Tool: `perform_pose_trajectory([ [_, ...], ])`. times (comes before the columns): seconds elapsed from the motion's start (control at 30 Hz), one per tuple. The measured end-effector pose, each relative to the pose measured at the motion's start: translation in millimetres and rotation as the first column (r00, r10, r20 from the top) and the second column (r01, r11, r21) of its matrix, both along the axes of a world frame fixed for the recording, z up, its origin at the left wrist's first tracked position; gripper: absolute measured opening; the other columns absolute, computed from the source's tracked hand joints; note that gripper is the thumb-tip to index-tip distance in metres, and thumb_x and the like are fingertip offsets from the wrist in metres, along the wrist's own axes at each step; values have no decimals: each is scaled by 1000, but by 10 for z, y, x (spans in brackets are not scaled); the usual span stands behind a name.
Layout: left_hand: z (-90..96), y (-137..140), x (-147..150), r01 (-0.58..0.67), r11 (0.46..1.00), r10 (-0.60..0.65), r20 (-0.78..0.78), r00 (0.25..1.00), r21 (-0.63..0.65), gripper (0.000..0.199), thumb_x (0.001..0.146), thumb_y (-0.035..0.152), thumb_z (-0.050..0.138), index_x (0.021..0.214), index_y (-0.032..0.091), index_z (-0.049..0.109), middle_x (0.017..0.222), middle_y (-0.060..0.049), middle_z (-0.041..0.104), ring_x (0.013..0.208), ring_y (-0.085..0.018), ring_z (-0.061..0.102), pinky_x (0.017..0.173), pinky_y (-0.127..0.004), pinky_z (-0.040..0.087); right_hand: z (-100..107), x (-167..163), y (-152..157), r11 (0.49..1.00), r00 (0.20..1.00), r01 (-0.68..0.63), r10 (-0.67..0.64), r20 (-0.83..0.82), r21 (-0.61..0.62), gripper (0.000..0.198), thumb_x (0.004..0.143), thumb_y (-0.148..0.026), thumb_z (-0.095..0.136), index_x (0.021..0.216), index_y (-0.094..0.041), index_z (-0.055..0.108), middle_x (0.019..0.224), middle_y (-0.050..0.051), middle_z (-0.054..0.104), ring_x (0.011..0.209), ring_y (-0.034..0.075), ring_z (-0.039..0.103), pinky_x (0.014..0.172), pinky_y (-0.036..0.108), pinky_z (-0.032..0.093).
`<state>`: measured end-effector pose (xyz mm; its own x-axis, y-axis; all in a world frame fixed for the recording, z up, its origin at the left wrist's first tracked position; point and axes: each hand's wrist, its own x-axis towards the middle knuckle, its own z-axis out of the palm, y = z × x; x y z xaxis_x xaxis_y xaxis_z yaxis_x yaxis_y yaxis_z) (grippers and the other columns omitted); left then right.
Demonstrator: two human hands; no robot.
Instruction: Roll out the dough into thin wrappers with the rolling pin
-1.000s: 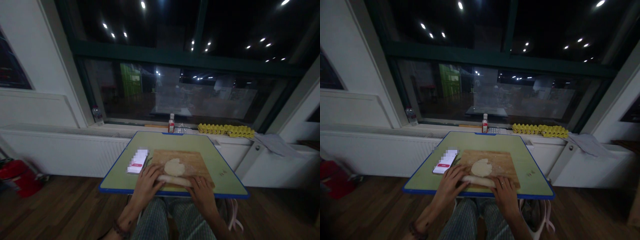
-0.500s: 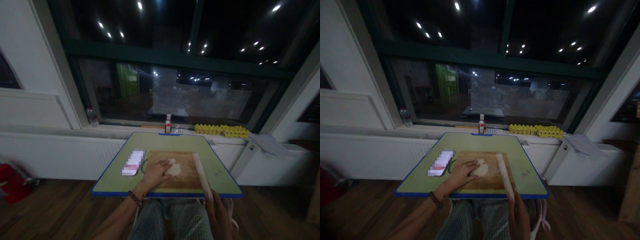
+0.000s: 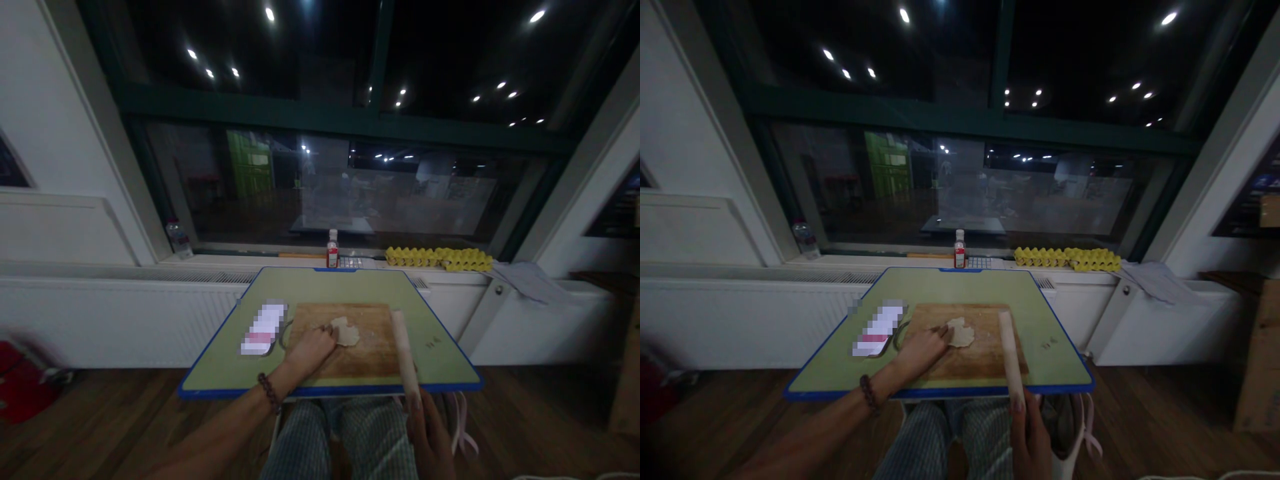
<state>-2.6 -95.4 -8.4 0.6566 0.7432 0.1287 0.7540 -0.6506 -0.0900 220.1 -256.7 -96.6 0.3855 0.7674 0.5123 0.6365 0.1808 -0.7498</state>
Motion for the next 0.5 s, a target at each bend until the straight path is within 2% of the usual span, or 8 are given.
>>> perform_pose_trajectory([
  [0.1,147,1,75,-97,995,97,-4,995,-20,29,98,21,41,108,12,66,96,-18,72,91,-28,70,75,-35,51,-36,-31,6,999,999,-37,37,0,5,36,100,-43,36,116,-25,62,109,6,71,104,24,63,84,36,52],
  [0.17,230,12,90,-183,982,186,118,976,-35,37,101,32,37,99,14,70,89,-15,73,85,-26,71,72,-33,49,-50,-79,5,999,999,-36,37,-30,9,37,100,-44,36,117,-24,61,109,7,71,104,24,63,83,34,52],
  [0.23,286,8,84,-258,963,268,296,917,-73,47,101,41,34,89,16,72,83,-12,74,78,-24,70,69,-30,46,-57,-139,-1,1000,995,-17,18,-94,12,41,100,-47,35,119,-22,60,113,8,69,105,23,63,83,33,51],
  [0.33,330,-57,83,-263,945,328,574,750,-196,53,99,47,34,79,15,71,74,-7,72,69,-19,66,62,-26,42,-62,-213,-8,1000,984,-4,5,-175,5,45,99,-52,35,120,-20,59,116,9,67,101,22,62,83,32,50],
  [0.4,340,-124,109,-206,938,346,715,608,-279,53,97,49,36,75,14,70,72,-5,71,68,-18,65,60,-24,42,-70,-237,-5,1000,981,-17,16,-195,0,47,98,-55,36,119,-20,59,111,8,68,96,21,62,83,31,50],
  [0.5,315,-194,180,-68,914,395,837,378,-401,52,92,54,43,72,13,68,74,-6,72,72,-21,65,63,-27,47,-107,-228,16,999,967,-32,26,-254,-20,49,96,-58,39,118,-20,60,104,7,69,94,21,62,82,30,50],
])
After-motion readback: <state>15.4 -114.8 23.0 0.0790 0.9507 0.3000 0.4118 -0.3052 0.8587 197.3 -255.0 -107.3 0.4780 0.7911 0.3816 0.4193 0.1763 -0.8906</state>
